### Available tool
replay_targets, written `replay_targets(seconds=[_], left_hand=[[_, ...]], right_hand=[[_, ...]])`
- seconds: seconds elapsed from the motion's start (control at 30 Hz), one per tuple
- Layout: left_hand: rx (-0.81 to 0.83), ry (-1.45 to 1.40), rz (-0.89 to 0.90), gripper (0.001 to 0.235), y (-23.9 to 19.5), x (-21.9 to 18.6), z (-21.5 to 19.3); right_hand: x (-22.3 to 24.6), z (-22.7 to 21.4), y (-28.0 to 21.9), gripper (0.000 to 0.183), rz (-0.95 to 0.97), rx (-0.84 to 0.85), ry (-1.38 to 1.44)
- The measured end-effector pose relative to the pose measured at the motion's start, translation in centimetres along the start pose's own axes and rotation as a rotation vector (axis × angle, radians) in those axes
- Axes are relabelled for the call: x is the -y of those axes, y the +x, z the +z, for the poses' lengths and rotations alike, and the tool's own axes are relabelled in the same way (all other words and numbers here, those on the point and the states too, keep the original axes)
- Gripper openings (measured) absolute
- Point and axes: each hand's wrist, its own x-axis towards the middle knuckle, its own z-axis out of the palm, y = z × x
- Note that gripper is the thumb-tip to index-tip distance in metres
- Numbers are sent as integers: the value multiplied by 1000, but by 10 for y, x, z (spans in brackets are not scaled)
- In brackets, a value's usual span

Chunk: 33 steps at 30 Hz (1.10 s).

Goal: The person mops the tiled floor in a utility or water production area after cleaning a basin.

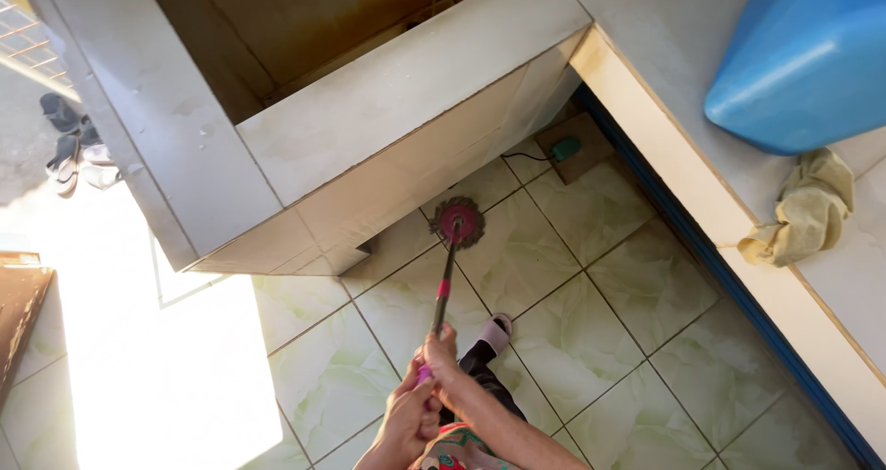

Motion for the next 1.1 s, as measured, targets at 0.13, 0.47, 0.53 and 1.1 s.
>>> replay_targets(seconds=[0.13, 0.47, 0.53, 1.1], left_hand=[[28, -7, 23, 40, 73, 9, 25], [164, -230, 39, 35, 5, 21, -34], [92, -237, 29, 41, -25, 27, -45], [94, -328, 242, 54, 28, 99, 14]], right_hand=[[50, -18, 30, 44, -116, 49, -73], [28, 3, -70, 35, -41, 92, -240], [2, 3, -87, 37, -9, 88, -273], [11, -63, 41, 50, 164, 465, -181]])
